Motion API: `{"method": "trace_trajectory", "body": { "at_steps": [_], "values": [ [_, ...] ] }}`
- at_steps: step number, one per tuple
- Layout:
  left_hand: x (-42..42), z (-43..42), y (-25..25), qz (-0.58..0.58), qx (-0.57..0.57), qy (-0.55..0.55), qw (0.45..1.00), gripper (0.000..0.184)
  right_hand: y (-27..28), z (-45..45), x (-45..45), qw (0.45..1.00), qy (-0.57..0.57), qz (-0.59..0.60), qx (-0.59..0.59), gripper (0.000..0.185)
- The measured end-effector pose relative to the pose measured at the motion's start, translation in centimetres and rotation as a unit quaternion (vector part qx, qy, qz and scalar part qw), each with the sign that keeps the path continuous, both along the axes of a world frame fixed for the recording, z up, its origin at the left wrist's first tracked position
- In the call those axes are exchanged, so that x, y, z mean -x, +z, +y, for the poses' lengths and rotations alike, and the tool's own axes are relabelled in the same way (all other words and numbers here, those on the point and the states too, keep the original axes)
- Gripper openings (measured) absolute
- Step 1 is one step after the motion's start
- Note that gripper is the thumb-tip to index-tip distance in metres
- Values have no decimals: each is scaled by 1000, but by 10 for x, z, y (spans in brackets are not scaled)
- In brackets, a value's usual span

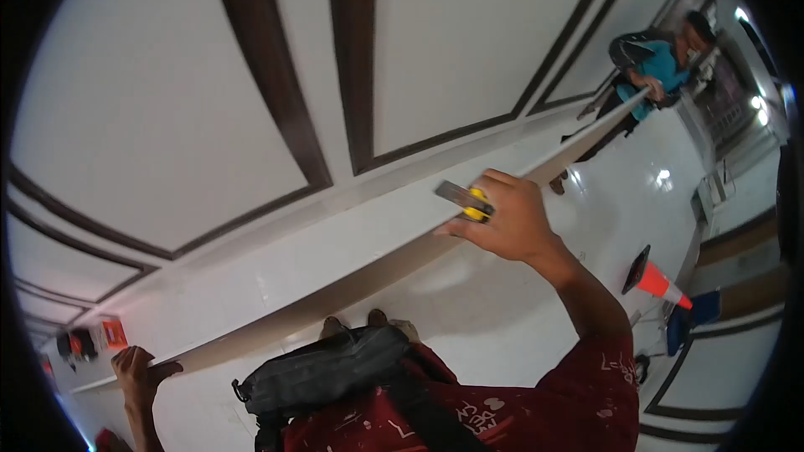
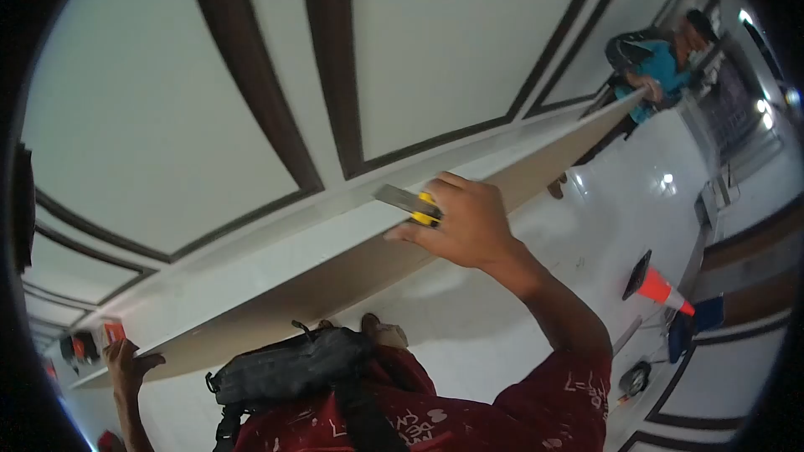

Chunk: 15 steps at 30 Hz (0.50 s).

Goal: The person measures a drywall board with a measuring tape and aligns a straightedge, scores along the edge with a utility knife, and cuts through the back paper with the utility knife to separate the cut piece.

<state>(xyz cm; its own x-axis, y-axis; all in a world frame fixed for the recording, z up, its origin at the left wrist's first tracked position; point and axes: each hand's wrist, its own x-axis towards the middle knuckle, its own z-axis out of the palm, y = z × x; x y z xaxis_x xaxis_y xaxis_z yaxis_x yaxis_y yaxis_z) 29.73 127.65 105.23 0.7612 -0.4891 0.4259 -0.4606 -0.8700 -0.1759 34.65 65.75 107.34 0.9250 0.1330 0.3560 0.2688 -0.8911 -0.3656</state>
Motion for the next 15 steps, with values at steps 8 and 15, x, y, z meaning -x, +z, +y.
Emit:
{"method": "trace_trajectory", "body": {
  "at_steps": [8,15],
  "values": [
    [-58,15,29,38,57,87,994,68,21,-7,-25,999,-27,-38,-6,64],
    [-140,27,19,32,83,65,994,63,1,7,-67,997,-19,-50,-47,62]
  ]
}}
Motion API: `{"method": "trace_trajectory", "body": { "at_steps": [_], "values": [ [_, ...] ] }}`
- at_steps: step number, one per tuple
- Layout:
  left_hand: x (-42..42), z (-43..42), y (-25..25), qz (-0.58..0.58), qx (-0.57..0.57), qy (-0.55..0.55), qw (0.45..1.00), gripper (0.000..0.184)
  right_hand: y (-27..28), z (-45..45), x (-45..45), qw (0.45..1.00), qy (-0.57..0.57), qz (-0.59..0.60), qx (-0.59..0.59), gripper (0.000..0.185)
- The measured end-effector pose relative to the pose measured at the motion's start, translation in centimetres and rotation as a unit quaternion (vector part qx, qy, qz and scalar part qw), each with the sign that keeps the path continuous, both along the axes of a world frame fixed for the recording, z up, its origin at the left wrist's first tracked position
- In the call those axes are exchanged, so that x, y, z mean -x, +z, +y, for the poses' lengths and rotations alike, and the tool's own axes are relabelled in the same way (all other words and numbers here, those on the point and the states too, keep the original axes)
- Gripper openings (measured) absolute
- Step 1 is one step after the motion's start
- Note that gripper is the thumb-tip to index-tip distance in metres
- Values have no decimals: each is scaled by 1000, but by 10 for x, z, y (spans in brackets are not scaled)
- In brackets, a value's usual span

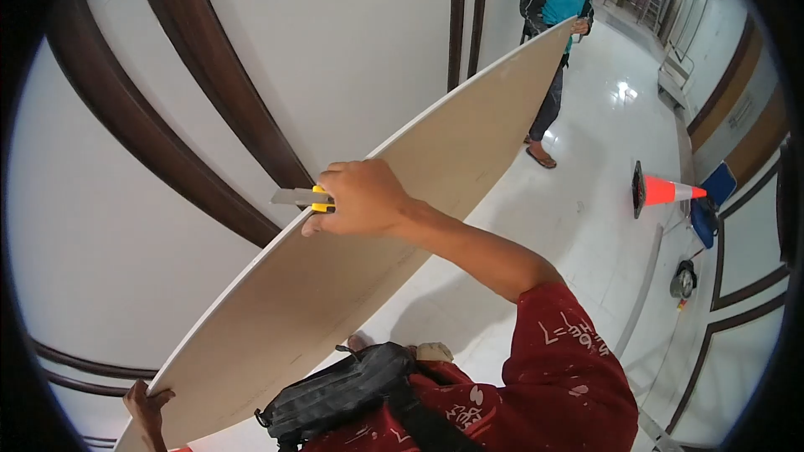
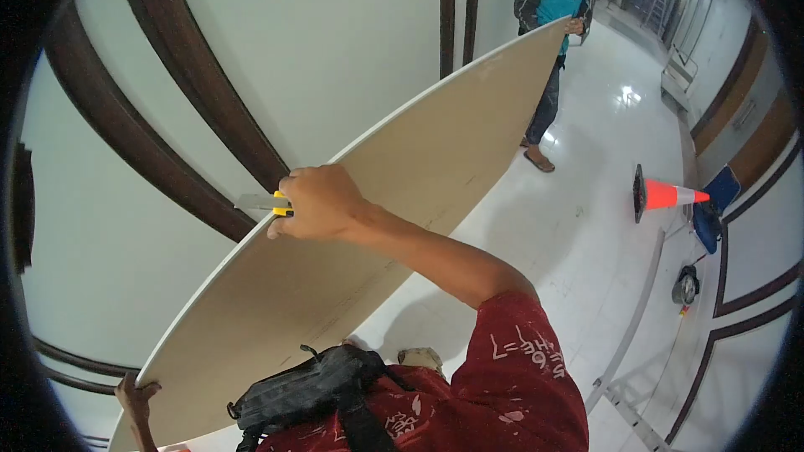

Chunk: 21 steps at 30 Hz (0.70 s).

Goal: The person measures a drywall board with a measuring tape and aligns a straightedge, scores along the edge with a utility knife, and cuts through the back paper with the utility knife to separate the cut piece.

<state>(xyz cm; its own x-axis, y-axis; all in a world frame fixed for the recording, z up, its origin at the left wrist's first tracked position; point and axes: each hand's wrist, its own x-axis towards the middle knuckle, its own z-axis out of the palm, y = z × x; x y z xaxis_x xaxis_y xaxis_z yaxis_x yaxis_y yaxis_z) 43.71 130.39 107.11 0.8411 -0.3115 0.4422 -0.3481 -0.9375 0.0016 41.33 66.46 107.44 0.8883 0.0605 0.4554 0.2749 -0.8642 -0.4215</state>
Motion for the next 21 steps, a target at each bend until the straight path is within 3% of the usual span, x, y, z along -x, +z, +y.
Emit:
{"method": "trace_trajectory", "body": {
  "at_steps": [8,11,15,18,21],
  "values": [
    [-108,29,-31,-14,-63,-32,997,61,-18,42,-88,998,-40,37,29,62],
    [-111,42,-20,72,-50,25,996,48,-8,57,-92,997,-61,47,27,62],
    [-157,64,-27,-2,-57,-23,998,69,-13,74,-135,997,-60,42,26,62],
    [-193,80,-29,61,-49,47,996,61,-6,82,-172,995,-52,79,10,62],
    [-223,46,4,198,-187,122,955,36,-4,80,-227,994,-41,102,24,61]
  ]
}}
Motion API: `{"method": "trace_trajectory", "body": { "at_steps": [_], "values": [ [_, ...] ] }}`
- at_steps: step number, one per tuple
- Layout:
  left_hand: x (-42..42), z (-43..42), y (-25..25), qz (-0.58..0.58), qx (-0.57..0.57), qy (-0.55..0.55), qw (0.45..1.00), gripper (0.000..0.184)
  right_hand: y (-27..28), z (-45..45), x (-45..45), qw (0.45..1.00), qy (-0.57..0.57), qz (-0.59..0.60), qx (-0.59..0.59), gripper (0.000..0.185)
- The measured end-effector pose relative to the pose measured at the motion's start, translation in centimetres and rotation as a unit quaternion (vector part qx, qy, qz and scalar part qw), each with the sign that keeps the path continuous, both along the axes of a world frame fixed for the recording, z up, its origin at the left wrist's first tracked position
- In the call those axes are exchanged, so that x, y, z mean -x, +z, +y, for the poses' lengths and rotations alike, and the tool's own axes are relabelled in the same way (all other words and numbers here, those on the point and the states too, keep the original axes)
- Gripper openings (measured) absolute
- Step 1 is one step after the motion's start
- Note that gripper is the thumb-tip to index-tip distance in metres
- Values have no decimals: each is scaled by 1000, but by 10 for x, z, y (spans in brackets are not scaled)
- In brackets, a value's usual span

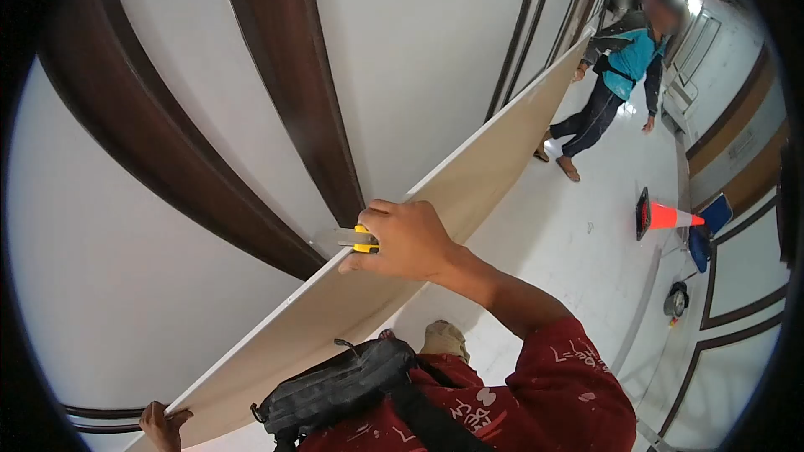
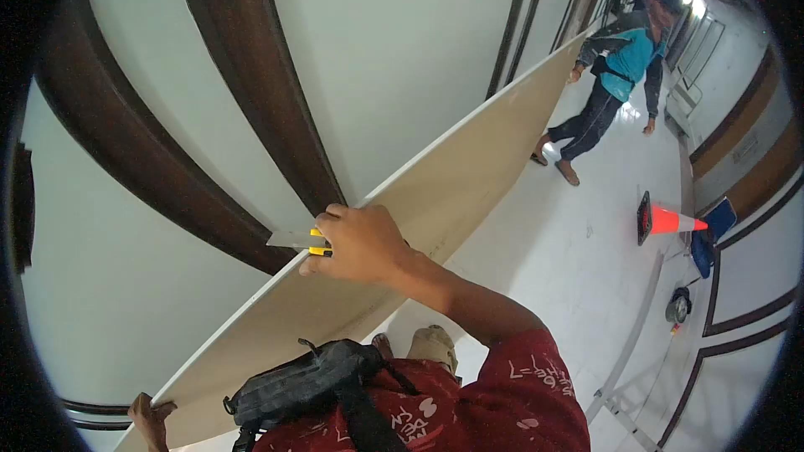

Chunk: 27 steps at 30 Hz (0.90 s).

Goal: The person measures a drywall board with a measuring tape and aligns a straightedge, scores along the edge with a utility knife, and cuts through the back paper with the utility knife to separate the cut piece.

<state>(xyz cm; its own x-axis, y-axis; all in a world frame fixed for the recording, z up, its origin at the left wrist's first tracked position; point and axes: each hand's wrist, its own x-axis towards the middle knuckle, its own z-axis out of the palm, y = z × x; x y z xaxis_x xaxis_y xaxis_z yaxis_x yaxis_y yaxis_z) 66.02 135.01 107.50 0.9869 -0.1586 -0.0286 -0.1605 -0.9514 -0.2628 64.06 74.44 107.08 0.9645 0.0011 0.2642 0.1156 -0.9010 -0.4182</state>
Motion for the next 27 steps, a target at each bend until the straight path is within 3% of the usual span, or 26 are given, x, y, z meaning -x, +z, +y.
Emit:
{"method": "trace_trajectory", "body": {
  "at_steps": [3,6,9,12,27],
  "values": [
    [41,-11,-14,-132,103,-144,975,39,-11,-14,28,1000,18,-7,-7,61],
    [58,-22,-17,-96,65,-113,987,40,-24,-17,26,999,33,-21,-14,61],
    [41,-39,-39,-104,180,-68,976,46,-31,-18,4,999,30,-24,-26,60],
    [36,-83,-32,-73,204,-50,975,35,-41,-19,-15,998,31,-37,-36,59],
    [-56,-64,-44,-32,164,-77,983,33,-65,-13,-88,992,82,-97,5,41]
  ]
}}
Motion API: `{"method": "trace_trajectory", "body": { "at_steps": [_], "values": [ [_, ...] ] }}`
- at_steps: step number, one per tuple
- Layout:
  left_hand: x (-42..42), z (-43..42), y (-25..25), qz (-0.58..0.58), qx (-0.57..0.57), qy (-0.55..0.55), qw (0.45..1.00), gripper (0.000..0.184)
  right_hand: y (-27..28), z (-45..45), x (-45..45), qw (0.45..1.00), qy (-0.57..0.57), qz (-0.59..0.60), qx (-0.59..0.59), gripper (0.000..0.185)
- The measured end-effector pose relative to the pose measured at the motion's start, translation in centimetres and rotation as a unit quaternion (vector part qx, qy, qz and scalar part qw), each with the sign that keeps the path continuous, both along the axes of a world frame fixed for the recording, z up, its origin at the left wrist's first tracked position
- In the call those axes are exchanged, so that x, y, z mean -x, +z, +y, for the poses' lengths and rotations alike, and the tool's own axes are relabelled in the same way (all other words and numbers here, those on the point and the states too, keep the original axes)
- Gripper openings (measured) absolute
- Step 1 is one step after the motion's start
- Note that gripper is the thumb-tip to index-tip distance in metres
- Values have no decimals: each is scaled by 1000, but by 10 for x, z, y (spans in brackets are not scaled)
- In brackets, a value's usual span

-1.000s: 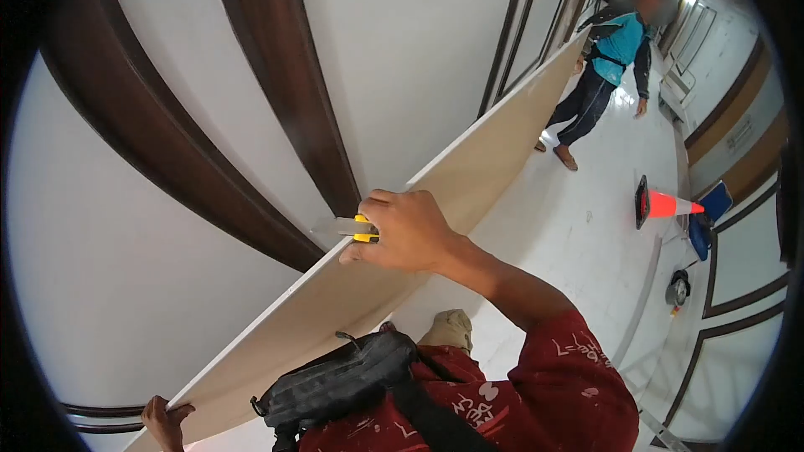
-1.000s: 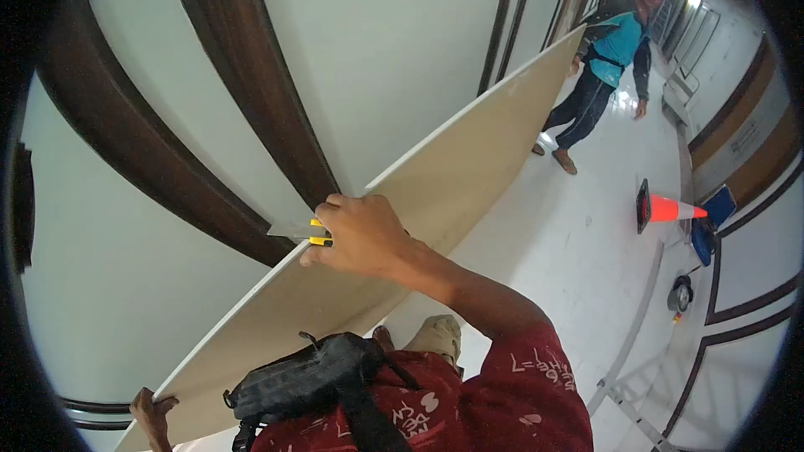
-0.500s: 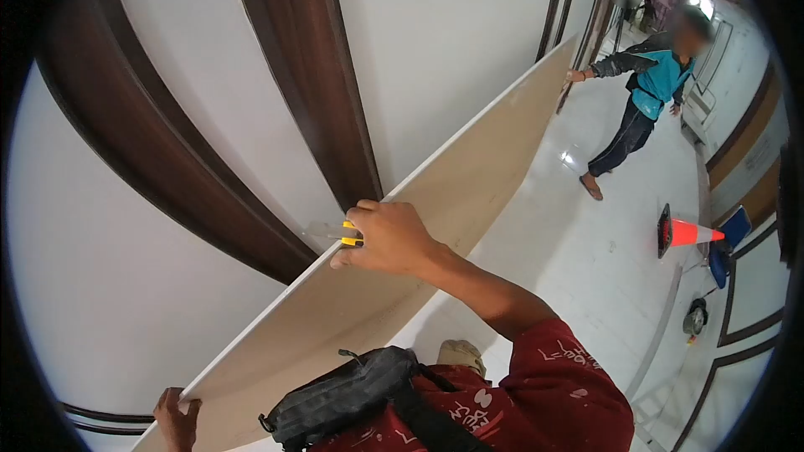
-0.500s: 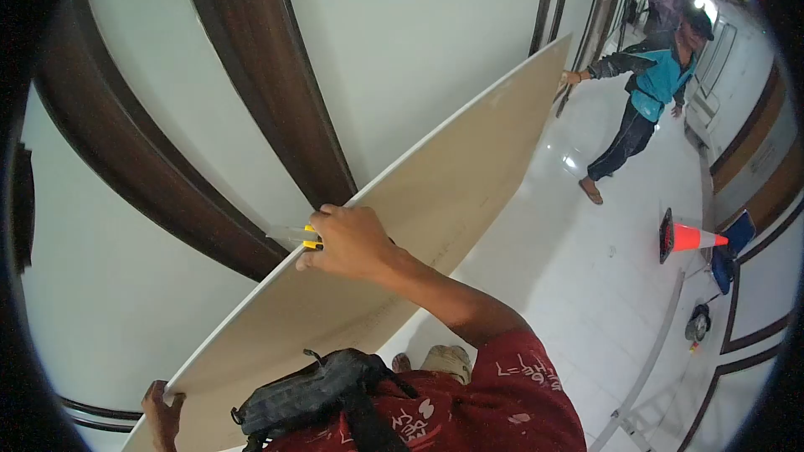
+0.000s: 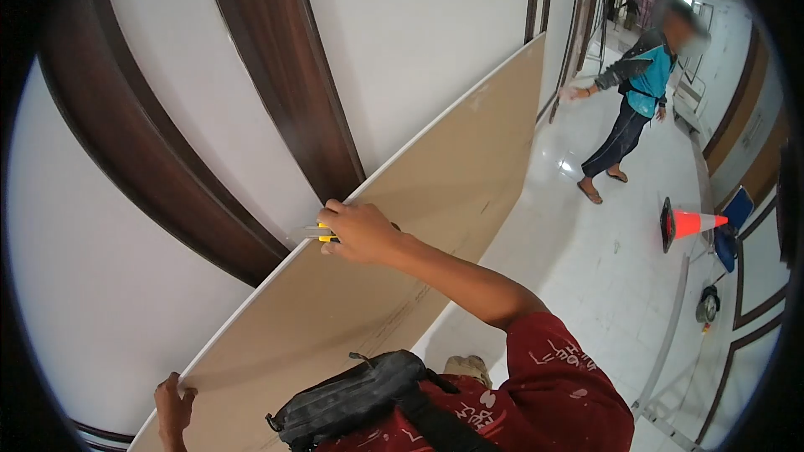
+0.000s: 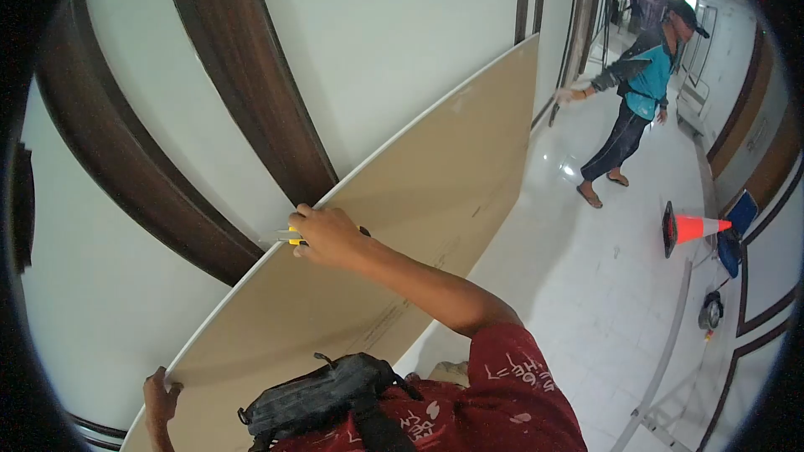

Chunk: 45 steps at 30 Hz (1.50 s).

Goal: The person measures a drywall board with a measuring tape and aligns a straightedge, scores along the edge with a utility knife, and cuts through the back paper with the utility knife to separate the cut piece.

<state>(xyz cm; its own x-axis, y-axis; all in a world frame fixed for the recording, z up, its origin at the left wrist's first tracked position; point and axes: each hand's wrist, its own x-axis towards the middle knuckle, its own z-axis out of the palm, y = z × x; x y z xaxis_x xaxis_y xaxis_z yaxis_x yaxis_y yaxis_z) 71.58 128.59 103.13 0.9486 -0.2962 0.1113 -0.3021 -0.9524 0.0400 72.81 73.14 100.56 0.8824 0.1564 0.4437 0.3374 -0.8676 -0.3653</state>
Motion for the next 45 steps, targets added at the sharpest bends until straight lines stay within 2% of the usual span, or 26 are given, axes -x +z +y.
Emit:
{"method": "trace_trajectory", "body": {
  "at_steps": [5,17,20,27,29,30,32,35,38,40,42,45],
  "values": [
    [4,-7,3,-9,-18,25,999,35,-4,-1,-3,1000,6,-11,-4,42],
    [-18,8,-8,-58,-21,4,998,33,-5,0,-23,1000,4,-18,19,46],
    [-28,8,-2,-66,-23,6,998,31,-13,7,-31,999,-31,-22,-9,44],
    [-32,-2,3,-66,-5,-26,998,28,-11,0,-31,999,13,-27,-16,36],
    [-30,-3,4,-45,-42,12,998,28,-12,1,-30,999,14,-21,-31,35],
    [-29,-4,5,-35,-62,31,997,29,-15,2,-30,998,16,-31,-49,36],
    [-28,-9,3,-75,-18,6,997,26,-22,2,-33,995,20,-53,-82,38],
    [-24,-23,0,-102,49,-46,992,24,-6,5,-14,954,14,-241,-175,37],
    [-23,-64,5,-98,89,-56,990,22,-16,-22,10,913,-23,-105,-394,41],
    [-23,-81,5,-81,81,-34,993,21,-54,-58,18,869,-42,-37,-492,36],
    [-23,-87,1,-61,56,1,997,20,-83,-92,48,855,-83,1,-511,33],
    [-21,-88,-10,-97,55,20,994,20,-170,-161,108,846,-147,71,-508,29]
  ]
}}
